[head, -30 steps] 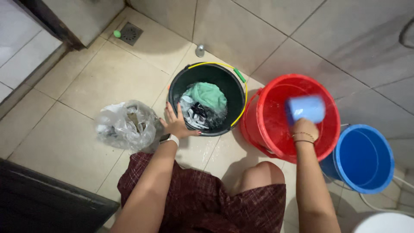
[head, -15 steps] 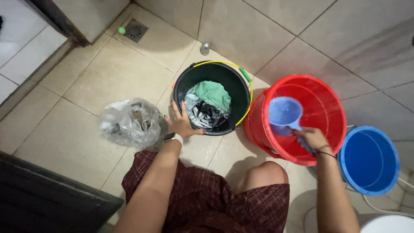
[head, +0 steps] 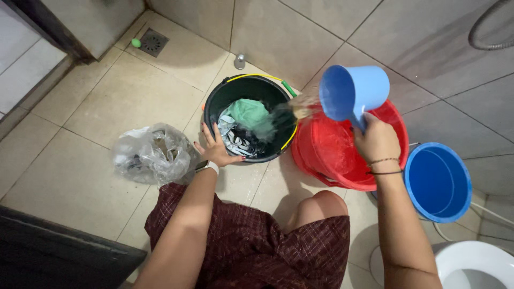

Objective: The person unpacks clothes from plastic bags and places them into buckets. They add water and detergent, then wash the clothes by hand in the buckets.

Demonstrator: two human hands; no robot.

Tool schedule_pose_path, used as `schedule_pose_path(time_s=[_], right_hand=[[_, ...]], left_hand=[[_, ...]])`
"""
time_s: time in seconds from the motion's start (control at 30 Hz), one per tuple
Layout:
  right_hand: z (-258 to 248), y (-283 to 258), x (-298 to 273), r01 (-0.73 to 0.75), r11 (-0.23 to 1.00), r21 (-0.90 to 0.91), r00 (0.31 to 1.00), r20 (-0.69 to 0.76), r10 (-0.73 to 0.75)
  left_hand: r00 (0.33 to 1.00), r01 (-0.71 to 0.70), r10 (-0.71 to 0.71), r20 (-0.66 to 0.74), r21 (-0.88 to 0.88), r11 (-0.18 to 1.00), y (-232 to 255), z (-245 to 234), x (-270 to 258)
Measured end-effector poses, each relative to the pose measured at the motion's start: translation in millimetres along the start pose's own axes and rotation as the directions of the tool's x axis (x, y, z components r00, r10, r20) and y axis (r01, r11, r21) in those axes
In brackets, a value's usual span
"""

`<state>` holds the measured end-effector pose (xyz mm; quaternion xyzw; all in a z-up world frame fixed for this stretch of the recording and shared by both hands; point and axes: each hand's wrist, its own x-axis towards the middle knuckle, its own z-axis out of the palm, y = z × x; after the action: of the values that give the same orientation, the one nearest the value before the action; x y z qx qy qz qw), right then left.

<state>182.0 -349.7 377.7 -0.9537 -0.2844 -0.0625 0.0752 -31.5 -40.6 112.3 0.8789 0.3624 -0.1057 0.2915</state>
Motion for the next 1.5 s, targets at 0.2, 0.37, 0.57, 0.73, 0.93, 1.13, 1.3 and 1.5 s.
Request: schedule_pose_path(time_s=[0.2,0.37,0.57,0.73,0.93,1.13,1.3,1.5], right_hand=[[4,-28,2,0.012,0.998,-0.06,0.999,-0.029,-0.014],[34,46,18,-0.02,0.935,0.353,0.998,-0.052,0.041],[87,170,5,-0.677,0.671,0.301,0.717,0.475,0.51],[153,118,0,-0.211,0.869,-0.447,0.976,-0.049,0.211],[267,-69,31,0.199,0.872,0.447,0.906,0.255,-0.338],[403,-155,36,0.294,0.948,-0.122,0.651,0.752,-0.105],[476,-144,47,0.144,0.987,0.07,0.528,0.838,-0.136],[423,-96,107,-0.068,0.808,0.586,0.455,0.739,-0.497]], left_hand=[[1.0,0.008,-0.008,0.021,-0.017,1.0,-1,1,0],[1.0,-0.005,0.005,-0.013,-0.025,1.0,-2,3,-2],[0.999,0.038,-0.037,-0.03,0.023,0.999,8,-4,-6],[1.0,0.014,-0.014,-0.009,0.013,1.0,8,-13,-11],[0.999,-0.016,0.015,-0.038,-0.025,1.0,7,-12,-14],[0.999,0.005,-0.004,0.039,-0.024,1.0,5,-2,-8],[0.999,-0.039,0.039,0.003,-0.123,0.992,1,-5,-8],[0.998,-0.061,0.061,-0.004,-0.126,0.99,1,-7,-10]])
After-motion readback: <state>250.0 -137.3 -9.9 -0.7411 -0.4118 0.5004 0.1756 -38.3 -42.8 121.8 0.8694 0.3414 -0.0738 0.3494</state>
